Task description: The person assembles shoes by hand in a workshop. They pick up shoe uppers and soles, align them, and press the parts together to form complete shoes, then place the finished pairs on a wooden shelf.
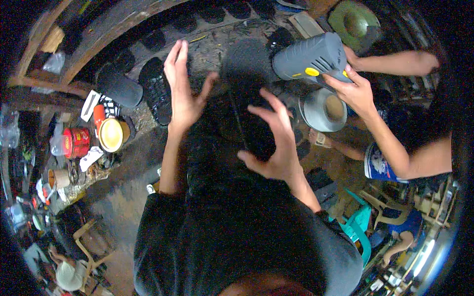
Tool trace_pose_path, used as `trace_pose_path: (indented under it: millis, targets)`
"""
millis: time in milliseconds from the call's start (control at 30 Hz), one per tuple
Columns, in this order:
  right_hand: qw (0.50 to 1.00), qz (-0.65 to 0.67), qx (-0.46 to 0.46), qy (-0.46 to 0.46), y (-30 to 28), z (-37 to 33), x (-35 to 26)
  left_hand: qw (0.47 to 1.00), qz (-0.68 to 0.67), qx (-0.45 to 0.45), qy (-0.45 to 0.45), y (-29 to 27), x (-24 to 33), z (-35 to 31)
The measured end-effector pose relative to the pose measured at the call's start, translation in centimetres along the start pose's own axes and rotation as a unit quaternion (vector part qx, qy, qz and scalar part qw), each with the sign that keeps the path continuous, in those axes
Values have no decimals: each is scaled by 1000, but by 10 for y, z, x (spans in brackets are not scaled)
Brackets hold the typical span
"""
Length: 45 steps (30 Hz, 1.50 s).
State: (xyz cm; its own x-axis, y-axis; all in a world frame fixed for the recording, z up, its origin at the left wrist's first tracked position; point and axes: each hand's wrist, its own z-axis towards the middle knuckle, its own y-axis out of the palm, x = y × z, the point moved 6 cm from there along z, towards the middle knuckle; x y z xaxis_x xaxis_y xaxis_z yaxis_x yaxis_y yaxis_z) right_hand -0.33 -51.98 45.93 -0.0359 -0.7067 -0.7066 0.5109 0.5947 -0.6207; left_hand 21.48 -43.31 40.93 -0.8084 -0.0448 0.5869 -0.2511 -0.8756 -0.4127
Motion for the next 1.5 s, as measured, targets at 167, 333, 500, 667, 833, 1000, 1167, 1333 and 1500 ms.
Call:
trace_pose_path:
  millis: [167,333,500,667,833,1000,1167,1333,1500]
  targets:
    - [965,221,-141,-33,39,-8,-17,918,-246,154,-269,-67,-40,-58]
    - [930,258,-239,-109,103,20,-32,768,-522,74,-362,-80,6,-110]
    - [909,212,-282,-221,159,25,-41,752,-467,178,-430,-109,6,-132]
    - [880,373,-13,293,226,12,48,823,-362,167,-404,-133,-17,-109]
    - [765,502,-120,385,291,7,88,834,-343,156,-404,-134,-51,-73]
    - [851,449,-75,261,263,12,84,760,-300,190,-545,-119,-86,-79]
    - [848,448,-23,281,228,-5,93,764,-284,213,-539,-115,-106,-86]
    - [779,566,103,250,201,0,105,765,-332,205,-512,-112,-115,-89]
    - [714,608,257,234,180,52,147,764,-339,189,-515,-109,-111,-96]
